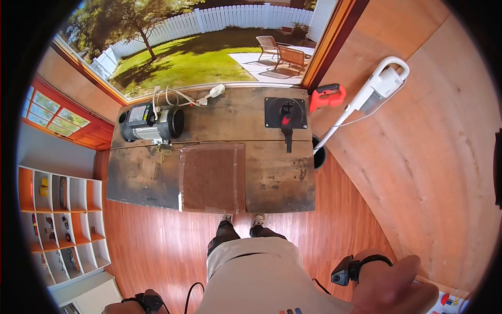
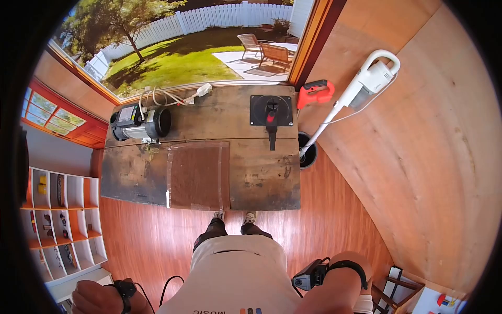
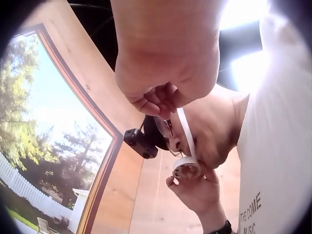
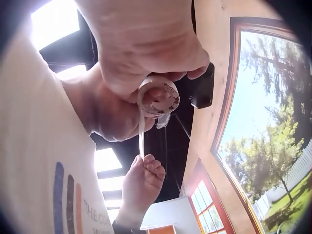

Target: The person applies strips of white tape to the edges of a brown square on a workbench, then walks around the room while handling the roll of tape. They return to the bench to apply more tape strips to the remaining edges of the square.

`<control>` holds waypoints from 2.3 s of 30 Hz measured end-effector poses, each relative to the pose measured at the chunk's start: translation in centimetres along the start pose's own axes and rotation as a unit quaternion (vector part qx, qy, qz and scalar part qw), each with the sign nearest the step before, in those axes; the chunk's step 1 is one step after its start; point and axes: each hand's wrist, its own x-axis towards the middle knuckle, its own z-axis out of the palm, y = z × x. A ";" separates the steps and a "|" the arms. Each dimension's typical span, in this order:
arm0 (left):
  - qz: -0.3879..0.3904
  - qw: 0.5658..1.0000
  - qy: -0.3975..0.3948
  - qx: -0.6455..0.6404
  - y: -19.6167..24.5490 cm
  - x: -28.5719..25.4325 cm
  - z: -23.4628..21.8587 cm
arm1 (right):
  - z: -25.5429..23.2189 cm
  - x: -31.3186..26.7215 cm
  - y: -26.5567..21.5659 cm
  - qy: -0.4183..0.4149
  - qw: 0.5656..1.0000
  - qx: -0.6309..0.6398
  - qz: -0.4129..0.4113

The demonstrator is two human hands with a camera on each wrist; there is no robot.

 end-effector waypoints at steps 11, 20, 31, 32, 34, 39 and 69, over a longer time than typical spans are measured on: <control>-0.194 0.977 0.062 0.066 0.1 -0.9 1.5 | -5.2 6.6 0.2 -0.633 0.773 0.012 0.051; -0.124 0.986 0.111 0.006 0.3 -2.1 1.6 | -6.9 3.5 -3.6 -0.485 0.855 -0.070 0.169; -0.357 0.917 0.166 0.071 -6.1 -7.5 -2.8 | -5.9 2.0 -2.7 -0.372 0.924 -0.061 0.067; -0.390 0.910 0.116 0.085 -6.7 -8.6 -2.9 | -5.9 1.7 -2.8 -0.355 0.930 -0.072 0.066; -0.488 0.862 0.101 0.097 -7.7 -9.8 -1.8 | -8.8 0.7 -1.3 -0.302 0.905 0.042 0.296; -0.538 0.830 0.144 0.030 -9.8 -13.9 -1.0 | -7.7 -2.7 8.3 -0.548 0.716 0.202 0.382; -0.584 0.753 0.173 -0.250 -8.5 -28.1 2.5 | -9.6 -22.6 14.9 -0.667 0.125 0.058 0.732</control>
